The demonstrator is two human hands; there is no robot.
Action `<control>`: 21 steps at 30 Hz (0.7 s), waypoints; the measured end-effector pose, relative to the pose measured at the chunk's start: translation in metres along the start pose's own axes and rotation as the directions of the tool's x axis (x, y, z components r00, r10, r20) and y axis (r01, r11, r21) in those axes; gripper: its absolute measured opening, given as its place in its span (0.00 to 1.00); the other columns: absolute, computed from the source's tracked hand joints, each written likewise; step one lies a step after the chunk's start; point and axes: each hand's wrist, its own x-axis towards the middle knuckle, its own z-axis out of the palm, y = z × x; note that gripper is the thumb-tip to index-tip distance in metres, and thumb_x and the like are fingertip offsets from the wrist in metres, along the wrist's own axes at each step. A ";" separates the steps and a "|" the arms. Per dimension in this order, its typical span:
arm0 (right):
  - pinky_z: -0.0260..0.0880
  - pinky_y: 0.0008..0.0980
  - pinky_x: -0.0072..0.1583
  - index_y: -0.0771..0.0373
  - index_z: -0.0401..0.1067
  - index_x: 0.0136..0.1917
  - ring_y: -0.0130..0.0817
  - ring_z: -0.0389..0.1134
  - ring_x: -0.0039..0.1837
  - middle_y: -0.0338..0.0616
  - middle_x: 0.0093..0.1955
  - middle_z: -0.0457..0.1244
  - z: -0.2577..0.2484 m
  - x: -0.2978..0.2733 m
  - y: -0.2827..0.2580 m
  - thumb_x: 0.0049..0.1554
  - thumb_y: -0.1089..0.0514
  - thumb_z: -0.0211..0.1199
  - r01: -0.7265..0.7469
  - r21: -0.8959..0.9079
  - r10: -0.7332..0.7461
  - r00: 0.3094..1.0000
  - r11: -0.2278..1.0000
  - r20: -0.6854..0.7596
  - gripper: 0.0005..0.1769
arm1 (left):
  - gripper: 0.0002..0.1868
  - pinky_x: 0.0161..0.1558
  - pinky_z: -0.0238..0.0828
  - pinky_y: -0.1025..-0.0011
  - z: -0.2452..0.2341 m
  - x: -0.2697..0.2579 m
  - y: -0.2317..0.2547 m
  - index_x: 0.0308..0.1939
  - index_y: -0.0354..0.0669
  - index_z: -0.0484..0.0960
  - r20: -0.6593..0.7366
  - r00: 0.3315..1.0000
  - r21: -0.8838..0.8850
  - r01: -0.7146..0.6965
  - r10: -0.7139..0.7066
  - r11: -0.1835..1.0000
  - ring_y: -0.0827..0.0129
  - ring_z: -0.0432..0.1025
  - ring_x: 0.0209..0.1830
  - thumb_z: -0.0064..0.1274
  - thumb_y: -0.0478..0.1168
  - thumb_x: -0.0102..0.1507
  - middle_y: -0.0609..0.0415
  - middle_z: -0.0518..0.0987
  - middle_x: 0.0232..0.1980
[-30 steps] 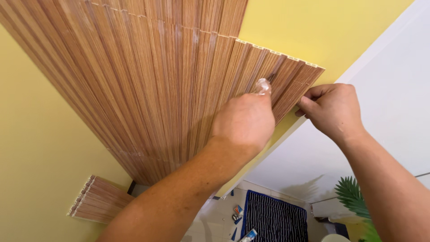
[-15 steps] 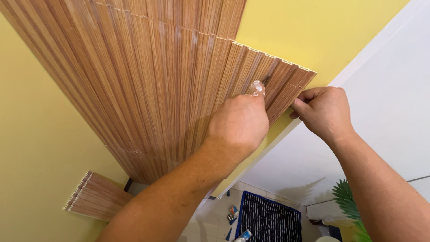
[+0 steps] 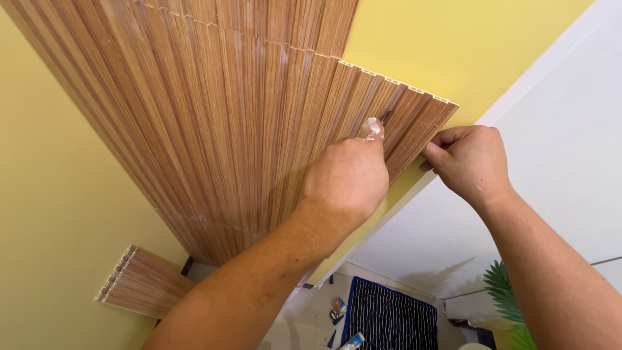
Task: The person installs a wood-grain wall panel on a yellow wall, using a utility knife to trim the panel edge for a precise fit. The person holds the panel in place with one hand while cutting with the other, then removes the trimmed strip.
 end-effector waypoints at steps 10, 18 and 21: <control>0.70 0.31 0.37 0.65 0.82 0.38 0.29 0.69 0.29 0.45 0.31 0.71 0.000 0.001 0.000 0.59 0.55 0.66 -0.011 -0.013 0.011 1.000 1.000 0.007 0.13 | 0.26 0.47 0.77 0.51 0.001 0.000 0.000 0.70 0.36 0.63 0.019 1.000 -0.006 0.009 -0.009 1.000 0.46 0.79 0.47 0.31 0.36 0.68 0.38 0.83 0.46; 0.71 0.30 0.37 0.65 0.82 0.37 0.29 0.72 0.31 0.45 0.31 0.71 0.000 0.002 0.001 0.59 0.54 0.67 -0.006 0.015 0.006 1.000 1.000 0.015 0.14 | 0.28 0.48 0.77 0.53 0.004 0.001 0.001 0.72 0.34 0.61 0.008 1.000 0.005 0.012 -0.012 1.000 0.46 0.79 0.48 0.34 0.35 0.66 0.38 0.83 0.47; 0.71 0.30 0.38 0.65 0.82 0.37 0.30 0.73 0.32 0.46 0.31 0.71 0.000 0.003 0.003 0.59 0.54 0.67 0.002 0.006 -0.002 1.000 1.000 0.018 0.14 | 0.27 0.47 0.78 0.54 0.002 0.002 0.001 0.71 0.34 0.62 0.059 0.998 0.030 0.034 -0.036 0.999 0.47 0.79 0.48 0.33 0.34 0.66 0.38 0.82 0.48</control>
